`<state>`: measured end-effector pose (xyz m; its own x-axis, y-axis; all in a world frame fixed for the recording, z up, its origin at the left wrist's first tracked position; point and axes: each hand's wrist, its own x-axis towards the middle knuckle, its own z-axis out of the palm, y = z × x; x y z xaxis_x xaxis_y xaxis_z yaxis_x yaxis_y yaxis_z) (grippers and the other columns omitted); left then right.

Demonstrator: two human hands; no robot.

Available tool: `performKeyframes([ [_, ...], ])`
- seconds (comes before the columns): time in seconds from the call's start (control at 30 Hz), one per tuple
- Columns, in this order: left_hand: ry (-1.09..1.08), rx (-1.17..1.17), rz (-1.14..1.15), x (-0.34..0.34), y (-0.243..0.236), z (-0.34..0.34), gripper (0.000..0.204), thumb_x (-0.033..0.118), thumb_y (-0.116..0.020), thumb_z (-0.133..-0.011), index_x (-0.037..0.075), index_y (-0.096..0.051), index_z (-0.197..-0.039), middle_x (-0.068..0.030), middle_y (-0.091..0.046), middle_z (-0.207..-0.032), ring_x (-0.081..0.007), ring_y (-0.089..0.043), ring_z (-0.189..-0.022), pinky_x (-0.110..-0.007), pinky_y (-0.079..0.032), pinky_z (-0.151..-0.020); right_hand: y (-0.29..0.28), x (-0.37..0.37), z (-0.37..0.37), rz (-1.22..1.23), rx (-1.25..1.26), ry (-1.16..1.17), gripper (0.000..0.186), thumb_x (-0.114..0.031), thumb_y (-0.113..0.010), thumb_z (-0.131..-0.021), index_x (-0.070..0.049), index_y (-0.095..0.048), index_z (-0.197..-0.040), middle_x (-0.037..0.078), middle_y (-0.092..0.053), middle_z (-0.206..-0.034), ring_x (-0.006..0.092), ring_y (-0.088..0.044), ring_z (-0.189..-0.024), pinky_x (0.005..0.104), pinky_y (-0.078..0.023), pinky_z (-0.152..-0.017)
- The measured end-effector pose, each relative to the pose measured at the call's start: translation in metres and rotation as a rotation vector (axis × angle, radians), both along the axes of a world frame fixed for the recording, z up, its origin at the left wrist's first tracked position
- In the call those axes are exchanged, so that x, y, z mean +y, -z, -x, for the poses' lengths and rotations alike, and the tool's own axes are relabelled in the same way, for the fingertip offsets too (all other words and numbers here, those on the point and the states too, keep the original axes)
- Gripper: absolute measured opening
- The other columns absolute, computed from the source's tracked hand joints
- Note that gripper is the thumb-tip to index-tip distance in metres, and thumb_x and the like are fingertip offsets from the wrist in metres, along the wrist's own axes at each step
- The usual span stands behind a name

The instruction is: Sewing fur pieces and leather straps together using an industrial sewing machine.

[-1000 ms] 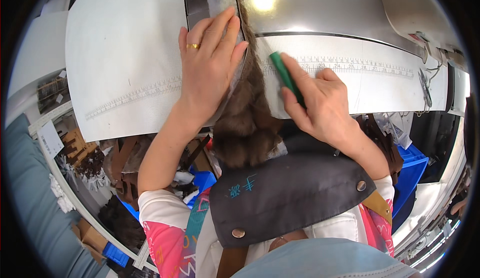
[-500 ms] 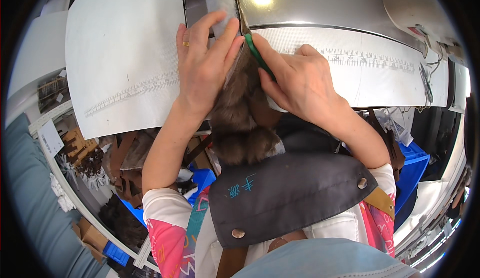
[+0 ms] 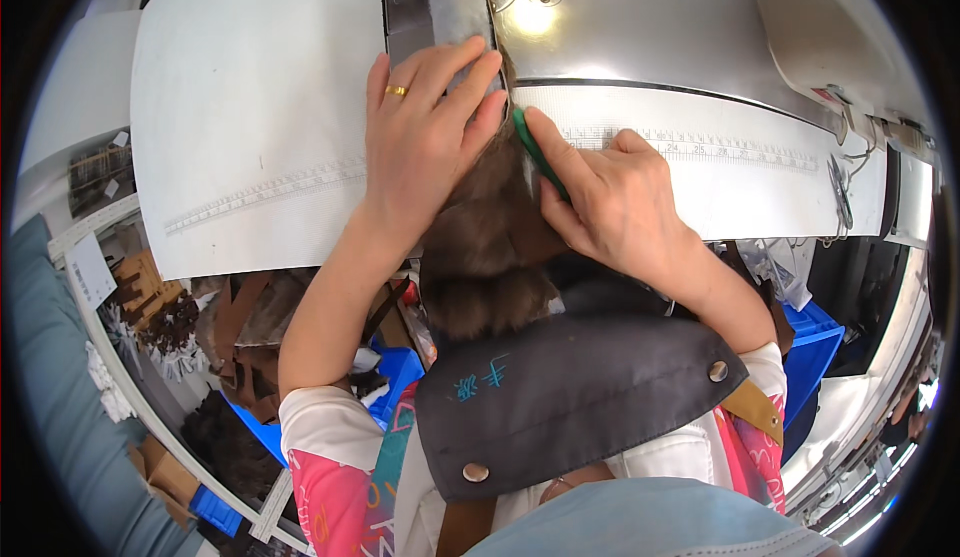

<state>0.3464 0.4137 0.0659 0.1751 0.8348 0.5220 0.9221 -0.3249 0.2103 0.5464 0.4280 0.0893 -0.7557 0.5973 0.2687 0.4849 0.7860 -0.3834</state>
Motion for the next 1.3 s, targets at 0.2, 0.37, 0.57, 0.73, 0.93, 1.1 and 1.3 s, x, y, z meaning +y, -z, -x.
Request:
performKeyframes([
  [0.2,-0.011,0.026,-0.088,0.021,0.01,0.009,0.028,0.019,-0.073,-0.076,0.015,-0.068,-0.104,0.0037,-0.062,-0.109,-0.0168,-0.06,-0.094,-0.044,-0.041,-0.092,0.004,0.023,0.006,-0.013,-0.003,0.005,0.053,-0.011,-0.064,-0.076,0.0,-0.052,-0.127,0.004,-0.049,-0.052,0.0221,-0.045,-0.043,0.0323,-0.035,-0.051],
  [0.37,0.015,0.039,-0.15,0.032,0.014,0.014,0.026,0.017,-0.074,-0.075,0.016,-0.069,-0.101,0.0047,-0.063,-0.106,-0.0163,-0.06,-0.093,-0.042,-0.043,-0.09,0.002,0.026,0.007,-0.054,0.009,0.047,0.043,-0.015,-0.062,-0.079,0.004,-0.054,-0.117,0.006,-0.053,-0.049,0.0249,-0.05,-0.041,0.0329,-0.039,-0.051],
  [0.57,0.098,-0.132,0.014,0.006,-0.001,0.016,0.022,0.014,-0.074,-0.077,0.014,-0.071,-0.098,0.0046,-0.065,-0.104,-0.0173,-0.062,-0.093,-0.045,-0.039,-0.097,-0.002,-0.013,-0.006,0.201,0.114,0.201,0.044,-0.013,-0.061,-0.079,0.005,-0.053,-0.118,0.006,-0.053,-0.049,0.0248,-0.048,-0.04,0.0323,-0.036,-0.053],
  [0.73,0.006,-0.267,0.153,-0.006,-0.007,0.009,0.023,0.014,-0.073,-0.078,0.017,-0.072,-0.101,0.0045,-0.066,-0.106,-0.0168,-0.062,-0.096,-0.049,-0.031,-0.103,-0.002,-0.016,0.009,0.226,0.102,0.194,0.045,-0.014,-0.062,-0.079,0.007,-0.053,-0.117,0.006,-0.052,-0.048,0.0237,-0.048,-0.04,0.0321,-0.037,-0.054],
  [0.93,0.026,-0.243,0.192,-0.01,-0.007,0.006,0.026,0.016,-0.073,-0.078,0.02,-0.072,-0.103,0.0056,-0.064,-0.112,-0.0178,-0.06,-0.1,-0.055,-0.027,-0.104,-0.002,-0.021,-0.008,0.124,0.033,-0.06,0.048,-0.013,-0.062,-0.075,0.007,-0.054,-0.118,0.004,-0.05,-0.049,0.0226,-0.048,-0.041,0.032,-0.039,-0.057],
  [1.1,-0.021,-0.184,0.168,-0.018,-0.003,0.01,0.027,0.017,-0.074,-0.076,0.022,-0.072,-0.103,0.0061,-0.063,-0.114,-0.018,-0.06,-0.1,-0.056,-0.027,-0.103,0.002,-0.019,-0.042,0.175,0.153,0.085,0.047,-0.011,-0.061,-0.077,0.006,-0.054,-0.12,0.005,-0.05,-0.048,0.0229,-0.048,-0.041,0.032,-0.037,-0.052],
  [1.3,0.01,-0.174,0.155,-0.011,-0.004,0.006,0.027,0.017,-0.074,-0.077,0.023,-0.072,-0.103,0.0064,-0.062,-0.114,-0.018,-0.06,-0.101,-0.056,-0.027,-0.103,0.009,0.017,0.009,-0.084,0.06,0.222,0.039,-0.013,-0.06,-0.079,0.006,-0.054,-0.112,0.006,-0.052,-0.045,0.0252,-0.05,-0.038,0.0339,-0.038,-0.046],
])
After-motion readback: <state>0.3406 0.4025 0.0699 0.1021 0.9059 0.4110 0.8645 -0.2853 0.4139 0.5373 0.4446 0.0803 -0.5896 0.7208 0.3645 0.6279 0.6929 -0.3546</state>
